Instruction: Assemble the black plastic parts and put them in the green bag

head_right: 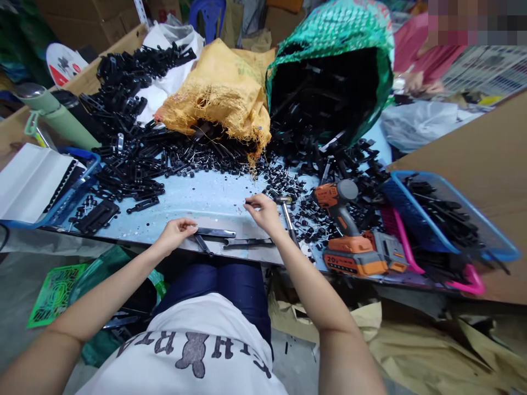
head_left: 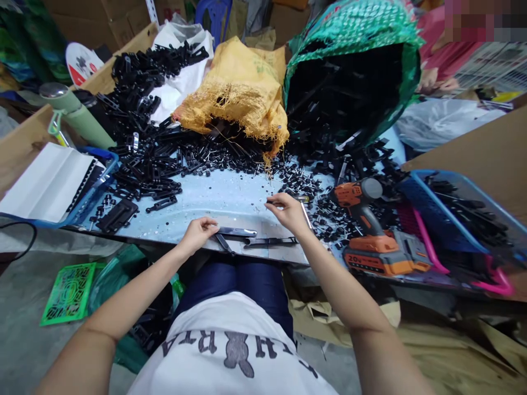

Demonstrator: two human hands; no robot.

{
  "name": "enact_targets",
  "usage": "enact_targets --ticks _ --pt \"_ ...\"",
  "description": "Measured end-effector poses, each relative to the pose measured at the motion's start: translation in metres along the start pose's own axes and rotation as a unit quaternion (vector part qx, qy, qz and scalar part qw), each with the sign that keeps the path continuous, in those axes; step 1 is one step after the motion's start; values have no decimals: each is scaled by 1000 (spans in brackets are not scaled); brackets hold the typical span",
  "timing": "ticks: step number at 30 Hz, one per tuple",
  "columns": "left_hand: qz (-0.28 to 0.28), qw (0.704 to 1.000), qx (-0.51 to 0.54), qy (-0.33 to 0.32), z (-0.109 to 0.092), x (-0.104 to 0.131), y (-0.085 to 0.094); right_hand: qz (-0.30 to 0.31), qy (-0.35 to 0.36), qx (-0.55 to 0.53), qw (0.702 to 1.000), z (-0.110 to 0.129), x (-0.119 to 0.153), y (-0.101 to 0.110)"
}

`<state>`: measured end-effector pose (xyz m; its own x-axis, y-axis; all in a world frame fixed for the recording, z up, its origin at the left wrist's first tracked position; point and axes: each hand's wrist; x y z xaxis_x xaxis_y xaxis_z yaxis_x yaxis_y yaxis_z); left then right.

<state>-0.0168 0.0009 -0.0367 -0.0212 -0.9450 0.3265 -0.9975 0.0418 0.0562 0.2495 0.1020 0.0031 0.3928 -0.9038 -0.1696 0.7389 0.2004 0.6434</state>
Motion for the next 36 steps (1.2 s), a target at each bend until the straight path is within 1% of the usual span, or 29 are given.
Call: enact_targets --ticks 3,5,7,8,9,10,11,12,13,14,15,17,18,20,23,25,28,30,31,33,34,36 --pt "-32 996 -84 -25 10 -4 4 33 2 -56 998 7 25 -10" --pt "-50 986 -156 -34 11 -1 7 48 -1 -68 997 9 40 -17" --pt "-74 964 -244 -69 7 5 4 53 10 -51 997 9 51 -25" --pt "-83 946 -296 -101 3 9 -1 54 23 -34 998 8 55 -28" --pt "-81 923 -349 -141 -2 11 -9 54 39 -13 998 8 58 -30" --pt "-62 898 -398 -180 -7 13 -18 53 54 7 997 7 59 -32" --pt "-28 873 -440 -209 -13 13 -28 54 65 25 996 6 61 -33" --pt "13 853 -472 -221 -18 11 -39 57 74 39 995 5 61 -33" --pt "50 840 -496 -213 -24 7 -50 60 80 49 994 5 62 -34" --pt "78 835 -510 -194 -28 1 -59 64 83 54 993 4 62 -33" --pt "97 837 -514 -162 -32 -6 -65 66 85 56 993 4 62 -33" --pt "130 856 -492 -90 -39 -22 -72 64 84 53 993 5 63 -32" --pt "151 868 -470 -61 -41 -29 -72 61 82 51 994 5 64 -32" --pt "189 885 -426 -23 -44 -41 -70 50 83 48 994 6 65 -33" --pt "211 895 -394 -11 -45 -50 -65 40 103 54 992 5 69 -36" --pt "214 892 -398 -16 -45 -52 -65 50 121 68 989 1 73 -38" --pt "211 880 -425 -32 -47 -51 -67 84 150 101 980 -12 81 -41" --pt "203 874 -440 -45 -47 -44 -68 100 166 131 972 -22 85 -41" --pt "199 868 -450 -65 -47 -39 -68 105 172 151 968 -25 87 -41" --pt "191 841 -487 -134 -43 -24 -65 119 185 195 956 -31 87 -39" --pt "186 820 -511 -177 -39 -17 -63 131 195 217 947 -32 85 -37" --pt "169 768 -565 -250 -29 -4 -58 158 216 265 926 -34 81 -32"
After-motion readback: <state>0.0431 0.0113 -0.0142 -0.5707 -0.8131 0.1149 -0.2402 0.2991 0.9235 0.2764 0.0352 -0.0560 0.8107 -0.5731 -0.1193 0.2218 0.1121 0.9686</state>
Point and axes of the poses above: each hand's wrist, its own x-axis away from the middle knuckle, its own y-axis out of the back of the hand, z = x × y, and after that the axes turned 7 degrees about z, right-handed
